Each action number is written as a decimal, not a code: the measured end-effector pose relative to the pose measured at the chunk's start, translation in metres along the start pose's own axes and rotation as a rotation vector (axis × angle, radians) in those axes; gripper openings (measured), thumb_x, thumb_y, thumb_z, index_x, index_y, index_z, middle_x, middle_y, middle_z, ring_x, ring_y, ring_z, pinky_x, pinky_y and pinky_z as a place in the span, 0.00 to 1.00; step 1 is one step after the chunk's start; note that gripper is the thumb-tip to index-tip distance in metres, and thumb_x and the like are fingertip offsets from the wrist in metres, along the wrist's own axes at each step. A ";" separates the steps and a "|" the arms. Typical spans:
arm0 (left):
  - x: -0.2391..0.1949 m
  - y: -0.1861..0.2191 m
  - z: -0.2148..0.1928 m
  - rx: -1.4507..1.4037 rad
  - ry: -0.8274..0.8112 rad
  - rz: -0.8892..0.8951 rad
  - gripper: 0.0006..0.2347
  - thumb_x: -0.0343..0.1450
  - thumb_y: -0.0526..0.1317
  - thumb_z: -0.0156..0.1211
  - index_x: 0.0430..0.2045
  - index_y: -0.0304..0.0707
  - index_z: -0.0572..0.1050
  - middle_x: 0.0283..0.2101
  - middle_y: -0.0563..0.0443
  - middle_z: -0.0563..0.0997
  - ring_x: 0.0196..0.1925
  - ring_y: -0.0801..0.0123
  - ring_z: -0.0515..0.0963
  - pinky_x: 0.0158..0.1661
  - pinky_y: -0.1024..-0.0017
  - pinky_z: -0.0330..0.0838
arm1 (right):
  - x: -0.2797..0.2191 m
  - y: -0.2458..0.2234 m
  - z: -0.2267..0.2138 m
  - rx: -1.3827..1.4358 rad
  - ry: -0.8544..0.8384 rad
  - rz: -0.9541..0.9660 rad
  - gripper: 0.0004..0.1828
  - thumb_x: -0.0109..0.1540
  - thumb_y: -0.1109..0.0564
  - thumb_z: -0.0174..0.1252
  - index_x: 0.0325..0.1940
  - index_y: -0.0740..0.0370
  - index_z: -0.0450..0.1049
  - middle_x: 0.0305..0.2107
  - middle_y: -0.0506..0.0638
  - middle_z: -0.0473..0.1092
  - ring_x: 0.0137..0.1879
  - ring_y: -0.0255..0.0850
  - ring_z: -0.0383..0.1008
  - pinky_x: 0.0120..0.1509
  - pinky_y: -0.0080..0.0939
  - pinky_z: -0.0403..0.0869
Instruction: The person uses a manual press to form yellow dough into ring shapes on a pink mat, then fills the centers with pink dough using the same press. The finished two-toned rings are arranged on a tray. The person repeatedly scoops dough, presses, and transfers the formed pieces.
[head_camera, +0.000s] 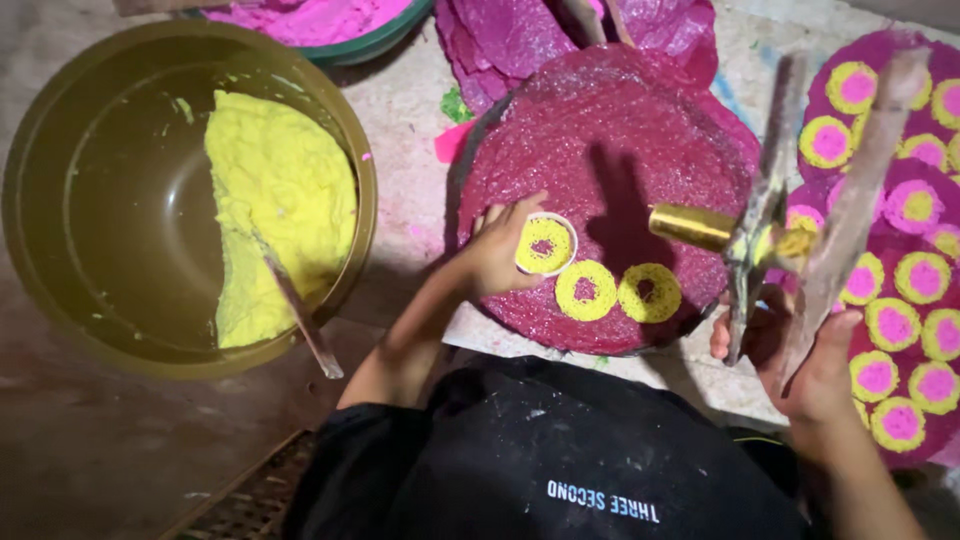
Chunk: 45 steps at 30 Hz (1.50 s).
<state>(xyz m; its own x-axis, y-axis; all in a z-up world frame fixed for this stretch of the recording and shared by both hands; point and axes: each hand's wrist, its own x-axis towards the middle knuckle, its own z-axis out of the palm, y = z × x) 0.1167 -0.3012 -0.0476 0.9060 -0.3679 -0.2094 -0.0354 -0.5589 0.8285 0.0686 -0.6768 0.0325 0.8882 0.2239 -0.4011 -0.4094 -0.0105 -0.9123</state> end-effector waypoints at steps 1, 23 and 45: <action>0.006 -0.004 -0.004 0.008 0.003 -0.008 0.51 0.57 0.44 0.79 0.72 0.46 0.45 0.69 0.39 0.64 0.71 0.47 0.57 0.69 0.47 0.45 | -0.002 0.002 0.002 0.028 0.013 -0.022 0.64 0.55 0.07 0.33 0.61 0.71 0.64 0.37 0.59 0.68 0.43 0.50 0.69 0.50 0.51 0.69; -0.016 -0.017 0.043 0.339 0.654 0.056 0.07 0.67 0.39 0.67 0.37 0.49 0.82 0.69 0.50 0.68 0.72 0.44 0.59 0.69 0.37 0.43 | -0.007 0.021 0.006 0.132 0.046 -0.068 0.63 0.56 0.08 0.36 0.64 0.70 0.62 0.39 0.59 0.67 0.44 0.49 0.68 0.51 0.51 0.68; 0.043 0.008 -0.001 -1.999 -0.062 0.851 0.26 0.77 0.63 0.49 0.56 0.40 0.72 0.45 0.51 0.78 0.55 0.63 0.77 0.69 0.61 0.65 | 0.110 -0.029 0.046 -0.597 -0.609 0.602 0.46 0.62 0.24 0.28 0.49 0.63 0.76 0.32 0.53 0.78 0.37 0.42 0.78 0.44 0.44 0.77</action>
<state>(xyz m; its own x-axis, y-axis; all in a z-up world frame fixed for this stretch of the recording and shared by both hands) 0.1558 -0.3203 -0.0497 0.9024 -0.0800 0.4234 0.0916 0.9958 -0.0071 0.1686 -0.6065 0.0184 0.2480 0.4739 -0.8450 -0.4324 -0.7264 -0.5343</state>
